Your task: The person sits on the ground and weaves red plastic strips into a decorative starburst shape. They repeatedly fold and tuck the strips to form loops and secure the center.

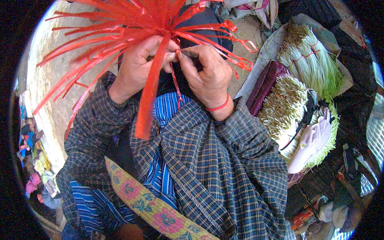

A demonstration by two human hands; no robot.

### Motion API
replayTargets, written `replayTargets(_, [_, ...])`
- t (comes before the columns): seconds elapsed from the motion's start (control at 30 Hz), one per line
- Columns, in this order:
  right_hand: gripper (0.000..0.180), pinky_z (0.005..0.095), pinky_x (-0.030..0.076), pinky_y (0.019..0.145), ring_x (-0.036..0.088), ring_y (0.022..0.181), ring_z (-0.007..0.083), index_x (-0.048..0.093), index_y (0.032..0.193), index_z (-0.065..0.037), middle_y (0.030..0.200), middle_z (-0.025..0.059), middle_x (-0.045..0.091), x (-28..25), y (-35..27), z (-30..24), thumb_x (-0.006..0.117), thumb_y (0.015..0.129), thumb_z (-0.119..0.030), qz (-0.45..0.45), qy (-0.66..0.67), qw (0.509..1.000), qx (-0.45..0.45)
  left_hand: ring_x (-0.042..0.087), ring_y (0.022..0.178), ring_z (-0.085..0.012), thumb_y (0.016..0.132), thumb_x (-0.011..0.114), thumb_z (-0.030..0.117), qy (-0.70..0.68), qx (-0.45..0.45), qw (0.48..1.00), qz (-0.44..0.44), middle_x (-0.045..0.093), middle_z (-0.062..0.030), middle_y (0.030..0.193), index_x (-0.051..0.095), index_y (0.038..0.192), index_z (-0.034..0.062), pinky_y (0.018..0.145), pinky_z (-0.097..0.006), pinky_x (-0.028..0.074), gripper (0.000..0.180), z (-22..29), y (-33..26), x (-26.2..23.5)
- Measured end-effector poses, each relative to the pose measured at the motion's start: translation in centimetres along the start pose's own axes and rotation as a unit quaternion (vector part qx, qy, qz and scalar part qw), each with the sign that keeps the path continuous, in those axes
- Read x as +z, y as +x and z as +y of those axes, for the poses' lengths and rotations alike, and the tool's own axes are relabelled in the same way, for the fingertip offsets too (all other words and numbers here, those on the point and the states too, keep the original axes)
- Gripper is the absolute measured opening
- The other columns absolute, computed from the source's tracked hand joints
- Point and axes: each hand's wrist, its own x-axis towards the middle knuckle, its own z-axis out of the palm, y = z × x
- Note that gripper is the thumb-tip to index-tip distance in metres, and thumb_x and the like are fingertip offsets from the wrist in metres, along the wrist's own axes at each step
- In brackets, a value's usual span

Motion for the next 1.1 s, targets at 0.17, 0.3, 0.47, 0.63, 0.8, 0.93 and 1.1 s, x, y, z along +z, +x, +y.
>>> replayTargets(0.17, [0.012,0.0273,0.046,0.053,0.059,0.06,0.0189,0.06,0.077,-0.004,0.069,0.0073,0.059,0.2,-0.1,0.2,0.069,0.07,-0.006,-0.006,0.001,1.0,-0.02,0.059,0.07,-0.0089,0.086,0.052,0.006,-0.007,0.031,0.999,0.004,0.06,-0.0042,0.083,0.055,0.098,0.0,0.062,-0.02,0.048,0.014,-0.7,-0.1,-0.2])
replayTargets(0.3, [0.013,0.029,0.047,0.057,0.06,0.064,0.0213,0.06,0.08,-0.004,0.072,0.0076,0.06,0.2,0.0,0.1,0.068,0.07,-0.007,-0.038,-0.006,0.999,-0.023,0.059,0.071,-0.009,0.084,0.054,0.005,0.049,0.028,0.998,0.014,0.06,-0.004,0.081,0.055,0.094,0.0001,0.063,-0.021,0.048,0.011,-0.3,-0.4,-0.3])
replayTargets(0.47, [0.015,0.0311,0.049,0.062,0.061,0.069,0.0238,0.061,0.083,-0.004,0.077,0.0091,0.061,-0.5,0.4,-0.4,0.066,0.07,-0.007,-0.11,-0.039,0.993,-0.028,0.059,0.071,-0.0101,0.079,0.057,0.003,0.138,0.092,0.986,0.031,0.058,-0.004,0.076,0.054,0.087,0.0005,0.063,-0.021,0.048,0.009,0.3,-0.5,-0.1])
replayTargets(0.63, [0.015,0.0308,0.049,0.061,0.061,0.069,0.0242,0.061,0.084,-0.004,0.078,0.0102,0.062,-0.7,0.7,-0.6,0.065,0.07,-0.005,-0.121,-0.086,0.988,-0.035,0.059,0.068,-0.0102,0.074,0.06,0.002,0.18,0.104,0.977,0.038,0.058,-0.0052,0.072,0.054,0.084,0.002,0.06,-0.023,0.049,0.011,0.1,-0.5,-0.2])
replayTargets(0.8, [0.014,0.0296,0.049,0.059,0.061,0.065,0.0245,0.061,0.082,-0.005,0.074,0.01,0.061,0.3,0.3,-0.7,0.064,0.068,-0.005,-0.023,0.01,0.998,0.053,0.059,0.064,-0.0105,0.073,0.063,0.004,0.169,0.111,0.976,0.077,0.059,-0.0044,0.069,0.055,0.082,0.0029,0.059,-0.023,0.049,0.013,-0.4,-0.1,0.1])
replayTargets(0.93, [0.011,0.0291,0.048,0.057,0.06,0.064,0.0236,0.06,0.077,-0.005,0.071,0.0099,0.06,0.1,0.8,-0.2,0.065,0.068,-0.007,-0.062,-0.026,0.998,-0.003,0.06,0.065,-0.0101,0.072,0.063,0.005,0.15,0.086,0.981,0.085,0.06,-0.0045,0.069,0.055,0.082,0.0031,0.06,-0.022,0.049,0.013,-0.4,-0.2,0.2])
replayTargets(1.1, [0.01,0.0297,0.047,0.055,0.059,0.06,0.0234,0.058,0.075,-0.005,0.07,0.0102,0.059,-0.2,0.9,0.0,0.065,0.068,-0.007,-0.052,-0.091,0.992,-0.07,0.06,0.066,-0.0095,0.073,0.063,0.005,0.128,0.087,0.985,0.076,0.06,-0.0048,0.07,0.055,0.081,0.0031,0.06,-0.022,0.05,0.012,-0.4,-0.1,0.2])
